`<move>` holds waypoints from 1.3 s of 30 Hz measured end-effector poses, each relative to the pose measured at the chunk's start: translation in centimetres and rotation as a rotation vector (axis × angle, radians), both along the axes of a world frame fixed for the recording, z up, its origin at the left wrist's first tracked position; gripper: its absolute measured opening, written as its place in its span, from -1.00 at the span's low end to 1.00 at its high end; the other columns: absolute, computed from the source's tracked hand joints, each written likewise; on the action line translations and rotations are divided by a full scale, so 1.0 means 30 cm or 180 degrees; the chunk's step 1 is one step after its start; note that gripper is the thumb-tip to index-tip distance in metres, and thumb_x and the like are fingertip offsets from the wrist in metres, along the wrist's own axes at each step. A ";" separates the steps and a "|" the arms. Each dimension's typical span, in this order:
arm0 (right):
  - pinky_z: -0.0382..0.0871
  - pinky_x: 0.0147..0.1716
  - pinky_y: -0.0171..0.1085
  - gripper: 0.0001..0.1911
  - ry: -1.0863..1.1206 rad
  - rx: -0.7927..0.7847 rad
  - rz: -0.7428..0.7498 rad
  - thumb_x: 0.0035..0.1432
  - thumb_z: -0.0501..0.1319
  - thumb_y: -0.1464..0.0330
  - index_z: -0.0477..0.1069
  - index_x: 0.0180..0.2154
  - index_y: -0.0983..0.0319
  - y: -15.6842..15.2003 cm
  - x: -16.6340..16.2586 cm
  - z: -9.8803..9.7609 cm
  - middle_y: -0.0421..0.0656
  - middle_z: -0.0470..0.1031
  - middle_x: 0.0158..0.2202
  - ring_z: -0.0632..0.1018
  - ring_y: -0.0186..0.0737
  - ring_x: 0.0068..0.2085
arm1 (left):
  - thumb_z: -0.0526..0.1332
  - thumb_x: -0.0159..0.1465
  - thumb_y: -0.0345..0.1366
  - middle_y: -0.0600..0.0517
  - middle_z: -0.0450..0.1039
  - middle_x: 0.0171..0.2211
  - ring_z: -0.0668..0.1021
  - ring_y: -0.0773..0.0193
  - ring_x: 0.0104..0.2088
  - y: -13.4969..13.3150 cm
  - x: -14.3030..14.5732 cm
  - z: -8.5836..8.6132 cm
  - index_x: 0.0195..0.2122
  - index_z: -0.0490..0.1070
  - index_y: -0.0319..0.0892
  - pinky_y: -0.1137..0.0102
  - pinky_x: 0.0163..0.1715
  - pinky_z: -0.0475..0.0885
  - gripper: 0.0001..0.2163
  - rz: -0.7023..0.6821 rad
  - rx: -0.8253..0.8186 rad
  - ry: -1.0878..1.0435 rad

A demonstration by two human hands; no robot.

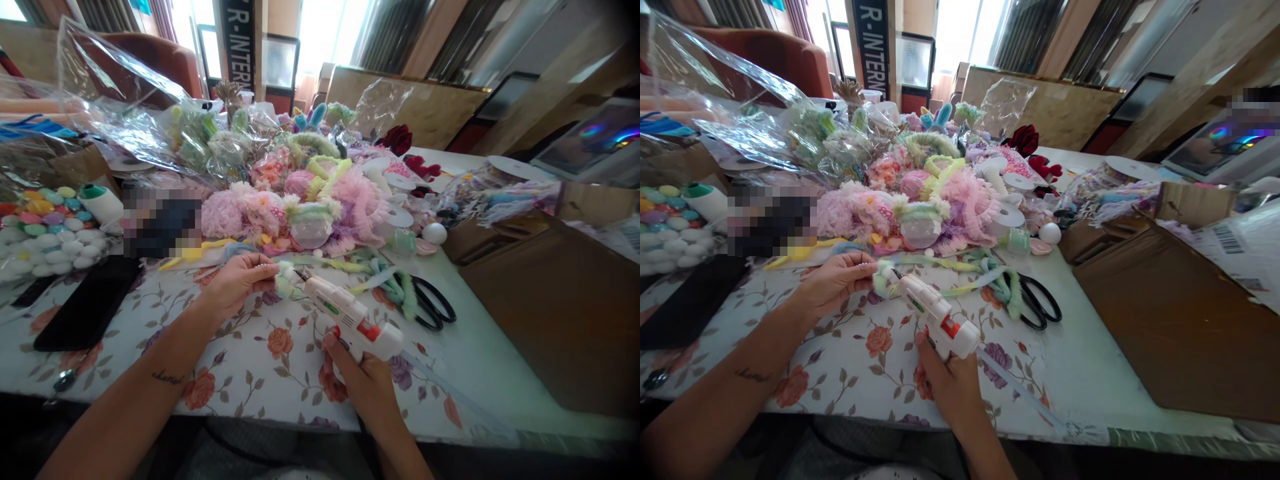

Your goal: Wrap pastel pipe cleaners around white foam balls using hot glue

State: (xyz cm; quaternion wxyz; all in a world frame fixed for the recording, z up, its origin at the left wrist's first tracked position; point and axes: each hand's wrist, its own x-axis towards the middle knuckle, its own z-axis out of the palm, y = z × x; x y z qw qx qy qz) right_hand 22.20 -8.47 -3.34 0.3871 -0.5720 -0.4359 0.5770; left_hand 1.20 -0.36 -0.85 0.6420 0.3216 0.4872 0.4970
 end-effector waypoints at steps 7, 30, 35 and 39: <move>0.14 -0.79 -0.35 -0.54 -0.0012 -0.0098 -0.0157 -0.02 0.31 -0.02 0.47 -0.36 0.27 0.006 -0.009 0.002 -0.23 0.36 -0.75 0.34 -0.30 -0.76 | 0.52 -0.14 -0.25 0.07 0.44 -0.54 0.47 0.43 -0.53 0.000 -0.004 -0.002 -0.53 0.45 -0.26 0.50 -0.46 0.46 -0.71 0.0000 0.0021 -0.0063; 0.31 -0.41 -0.23 -0.74 -0.2921 0.0752 -0.1383 -0.04 0.26 0.21 0.46 -0.53 0.30 0.341 0.780 -0.001 -0.11 0.47 -0.59 0.52 -0.11 -0.43 | 0.49 -0.06 -0.36 0.09 0.51 -0.50 0.50 0.41 -0.47 0.009 -0.018 -0.020 -0.46 0.53 -0.21 0.56 -0.41 0.52 -0.82 0.0081 -0.0021 -0.0227; 0.31 -0.40 -0.17 -0.73 -0.3217 0.0672 -0.1175 -0.01 0.26 0.17 0.46 -0.48 0.27 0.294 0.773 0.025 -0.02 0.51 -0.51 0.53 -0.02 -0.39 | 0.52 -0.11 -0.31 0.09 0.50 -0.49 0.51 0.42 -0.46 0.016 -0.014 -0.034 -0.47 0.52 -0.22 0.56 -0.39 0.51 -0.77 0.0146 0.0058 -0.0271; 0.17 -0.54 -0.12 -0.56 -0.4782 0.0559 -0.1005 0.10 0.14 0.02 0.40 -0.59 0.20 0.171 0.701 0.086 0.08 0.48 -0.55 0.49 0.05 -0.49 | 0.50 -0.10 -0.25 0.07 0.48 -0.48 0.50 0.41 -0.46 0.012 -0.002 -0.032 -0.50 0.49 -0.22 0.54 -0.38 0.49 -0.75 0.0248 0.0257 -0.0185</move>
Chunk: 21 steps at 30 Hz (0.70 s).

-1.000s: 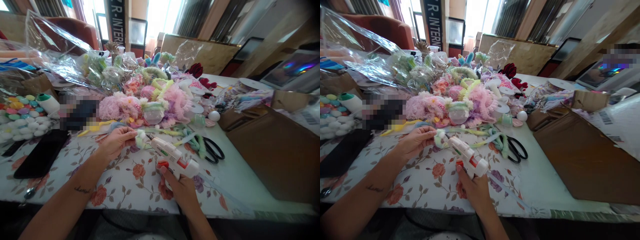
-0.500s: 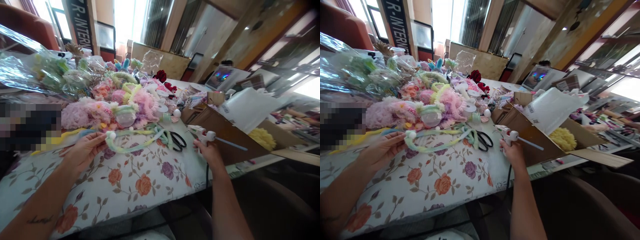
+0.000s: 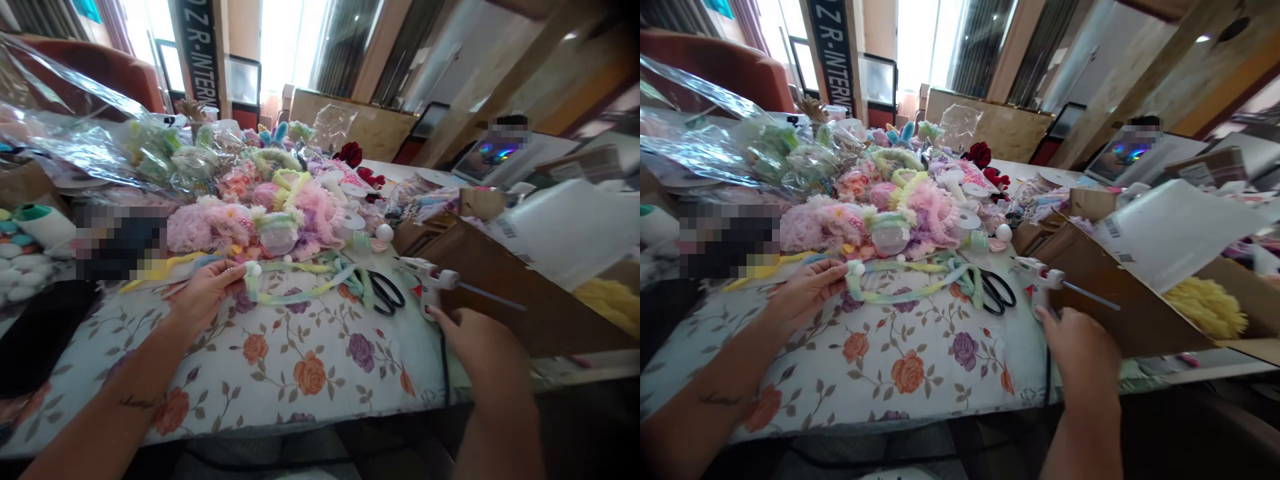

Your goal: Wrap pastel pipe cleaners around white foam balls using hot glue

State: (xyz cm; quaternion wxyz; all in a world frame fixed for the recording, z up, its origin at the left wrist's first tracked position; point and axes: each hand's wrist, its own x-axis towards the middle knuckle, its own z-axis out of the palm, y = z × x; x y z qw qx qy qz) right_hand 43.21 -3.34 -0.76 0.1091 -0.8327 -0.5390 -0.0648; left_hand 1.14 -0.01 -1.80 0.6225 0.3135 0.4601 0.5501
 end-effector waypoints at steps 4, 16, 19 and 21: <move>0.31 -0.37 -0.14 -0.57 0.0494 0.1315 0.0924 0.17 0.07 0.02 0.49 -0.37 0.21 -0.064 -0.258 0.060 0.02 0.56 -0.39 0.56 -0.01 -0.36 | 0.50 -0.10 -0.20 0.09 0.44 -0.50 0.47 0.42 -0.47 -0.009 0.014 0.012 -0.50 0.46 -0.24 0.53 -0.39 0.46 -0.71 0.0166 0.0278 0.0163; 0.34 -0.37 -0.32 -0.57 0.4178 -0.0118 0.2685 0.02 0.33 0.13 0.16 -0.23 0.16 0.119 -0.873 -0.020 -0.23 0.48 -0.37 0.52 -0.23 -0.33 | 0.40 0.06 -0.15 0.09 0.48 -0.45 0.50 0.37 -0.43 -0.004 0.004 -0.009 -0.43 0.46 -0.23 0.45 -0.32 0.46 -0.75 0.0496 0.0870 0.0748; 0.20 -0.52 -0.37 -0.56 0.4218 0.0030 0.2703 0.00 0.34 0.20 0.16 -0.18 0.16 0.099 -0.885 -0.056 -0.41 0.25 -0.58 0.36 -0.35 -0.54 | 0.39 0.07 -0.13 0.08 0.48 -0.47 0.52 0.34 -0.43 -0.003 0.003 -0.014 -0.41 0.47 -0.23 0.46 -0.37 0.44 -0.74 0.0572 0.0979 0.1074; 0.11 -0.56 -0.38 -0.63 0.3545 0.0455 0.2811 0.04 0.30 0.28 0.21 -0.15 0.16 0.086 -0.875 -0.070 -0.44 0.15 -0.62 0.27 -0.37 -0.59 | 0.38 0.08 -0.12 0.08 0.47 -0.49 0.53 0.32 -0.44 -0.005 0.003 -0.015 -0.41 0.48 -0.24 0.46 -0.40 0.42 -0.74 0.0585 0.1039 0.1328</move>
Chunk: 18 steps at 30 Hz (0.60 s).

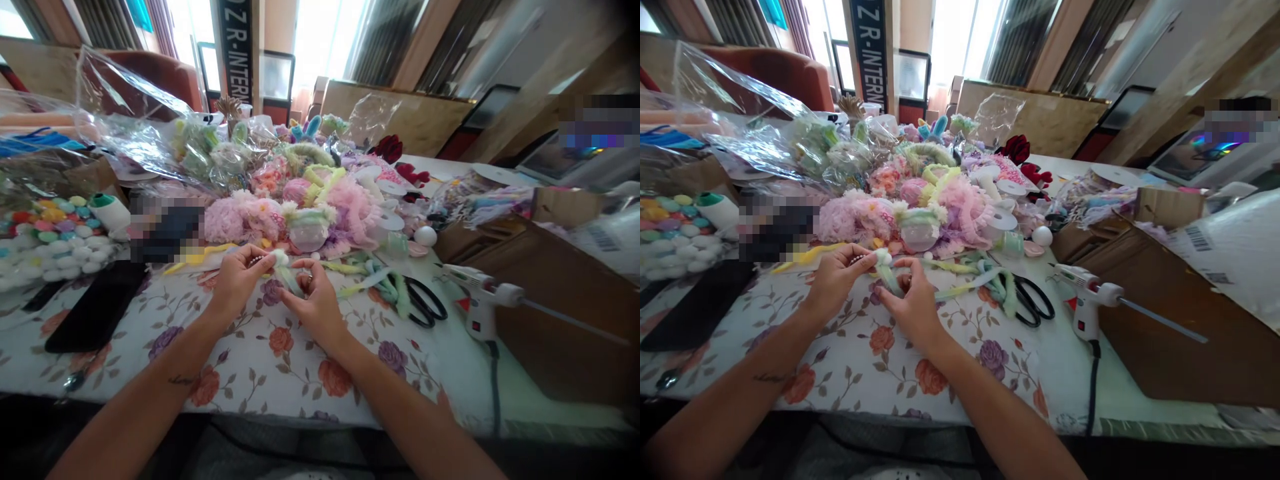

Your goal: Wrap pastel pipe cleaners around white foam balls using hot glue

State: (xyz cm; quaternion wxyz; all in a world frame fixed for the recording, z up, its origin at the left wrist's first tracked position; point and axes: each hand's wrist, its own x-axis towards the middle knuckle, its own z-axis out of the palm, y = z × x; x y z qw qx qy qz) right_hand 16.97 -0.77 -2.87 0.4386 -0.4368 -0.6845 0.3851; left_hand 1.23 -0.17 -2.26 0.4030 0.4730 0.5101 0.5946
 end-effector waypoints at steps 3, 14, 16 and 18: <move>0.16 -0.51 -0.35 -0.75 -0.0933 0.1424 -0.0395 0.12 0.21 0.39 0.30 -0.11 0.18 -0.005 0.024 -0.014 -0.31 0.34 -0.54 0.36 -0.33 -0.53 | 0.37 0.10 -0.10 0.07 0.47 -0.48 0.53 0.31 -0.42 -0.004 -0.001 -0.001 -0.40 0.48 -0.24 0.45 -0.37 0.43 -0.73 -0.0038 -0.0027 0.0187; 0.09 -0.55 -0.30 -0.81 -0.1975 0.3513 -0.0768 0.23 0.11 0.54 0.50 -0.24 0.28 0.015 0.051 -0.013 -0.28 0.29 -0.67 0.26 -0.33 -0.58 | 0.35 0.11 -0.08 0.05 0.47 -0.47 0.50 0.29 -0.41 0.004 -0.008 -0.024 -0.39 0.47 -0.23 0.42 -0.37 0.38 -0.72 -0.0196 -0.0077 0.0321; 0.10 -0.54 -0.30 -0.80 -0.1961 0.3497 -0.0769 0.24 0.10 0.53 0.50 -0.27 0.27 0.013 0.051 -0.008 -0.27 0.30 -0.68 0.27 -0.33 -0.57 | 0.34 0.11 -0.07 0.05 0.46 -0.48 0.49 0.29 -0.43 0.003 -0.007 -0.022 -0.39 0.47 -0.23 0.42 -0.40 0.36 -0.72 -0.0199 -0.0079 0.0430; 0.14 -0.52 -0.30 -0.81 -0.1978 0.3458 -0.0757 0.25 0.11 0.50 0.50 -0.29 0.26 0.013 0.050 -0.004 -0.25 0.34 -0.65 0.32 -0.31 -0.54 | 0.33 0.11 -0.08 0.06 0.45 -0.49 0.47 0.30 -0.45 -0.001 -0.004 -0.013 -0.39 0.47 -0.23 0.42 -0.43 0.33 -0.72 -0.0178 -0.0075 0.0607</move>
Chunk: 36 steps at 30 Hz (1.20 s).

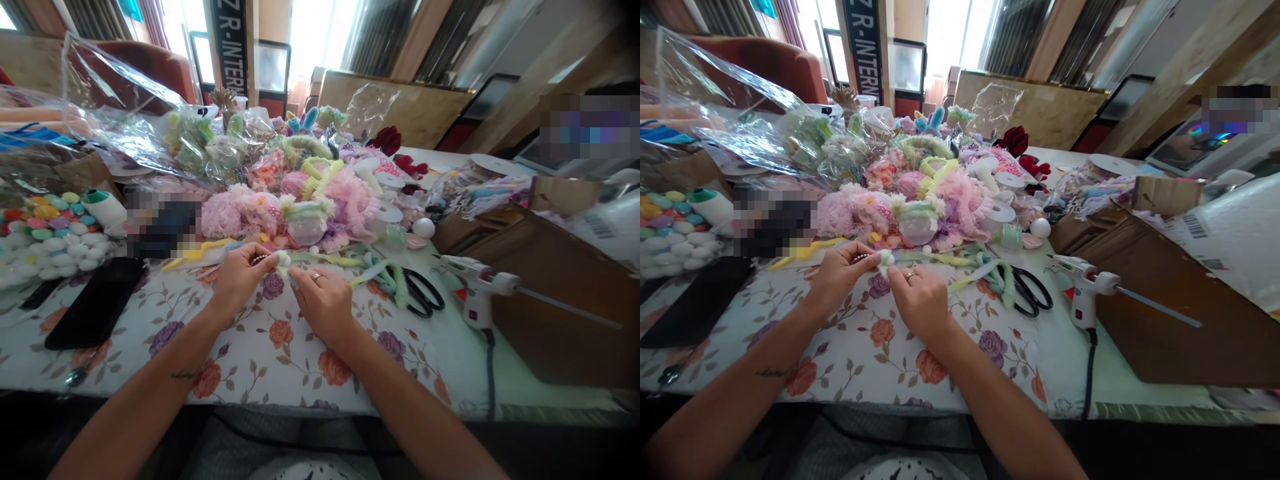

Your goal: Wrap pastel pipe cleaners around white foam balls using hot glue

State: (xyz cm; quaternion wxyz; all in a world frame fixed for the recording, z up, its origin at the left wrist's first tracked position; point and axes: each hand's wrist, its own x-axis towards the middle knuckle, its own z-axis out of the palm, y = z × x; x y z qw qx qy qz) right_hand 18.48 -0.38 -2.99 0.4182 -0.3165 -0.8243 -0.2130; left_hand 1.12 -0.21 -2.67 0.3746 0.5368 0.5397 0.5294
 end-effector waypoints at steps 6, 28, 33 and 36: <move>0.34 -0.37 -0.31 -0.87 0.0499 -0.0396 0.0024 0.20 0.17 0.46 0.50 -0.32 0.19 0.008 -0.002 0.001 -0.12 0.48 -0.41 0.47 -0.23 -0.36 | 0.31 0.11 -0.10 0.06 0.41 -0.52 0.41 0.34 -0.50 -0.016 0.014 0.031 -0.40 0.47 -0.24 0.44 -0.49 0.27 -0.74 0.0006 -0.0050 0.0253; 0.34 -0.52 -0.30 -0.84 0.2122 -0.3218 0.0701 -0.02 0.37 0.27 0.54 -0.43 0.23 0.038 0.061 0.042 -0.12 0.60 -0.40 0.53 -0.22 -0.46 | 0.23 0.19 -0.20 0.07 0.42 -0.50 0.38 0.34 -0.52 -0.030 0.022 0.043 -0.41 0.45 -0.19 0.44 -0.51 0.25 -0.83 -0.0382 0.0169 0.1167; 0.34 -0.53 -0.30 -0.74 0.2601 -0.4264 0.0977 -0.17 0.46 0.22 0.52 -0.47 0.24 0.053 0.074 0.053 -0.18 0.54 -0.53 0.51 -0.25 -0.53 | 0.25 0.17 -0.20 0.05 0.44 -0.48 0.39 0.35 -0.52 -0.024 0.016 0.043 -0.43 0.45 -0.19 0.45 -0.53 0.26 -0.83 -0.0533 0.0218 0.1084; 0.31 -0.57 -0.35 -0.70 0.2871 -0.4834 0.1166 -0.26 0.49 0.23 0.48 -0.51 0.24 0.058 0.085 0.064 -0.24 0.49 -0.59 0.53 -0.27 -0.55 | 0.27 0.16 -0.17 0.03 0.45 -0.47 0.40 0.36 -0.53 -0.023 0.014 0.039 -0.44 0.44 -0.20 0.47 -0.56 0.27 -0.81 -0.0728 0.0145 0.0903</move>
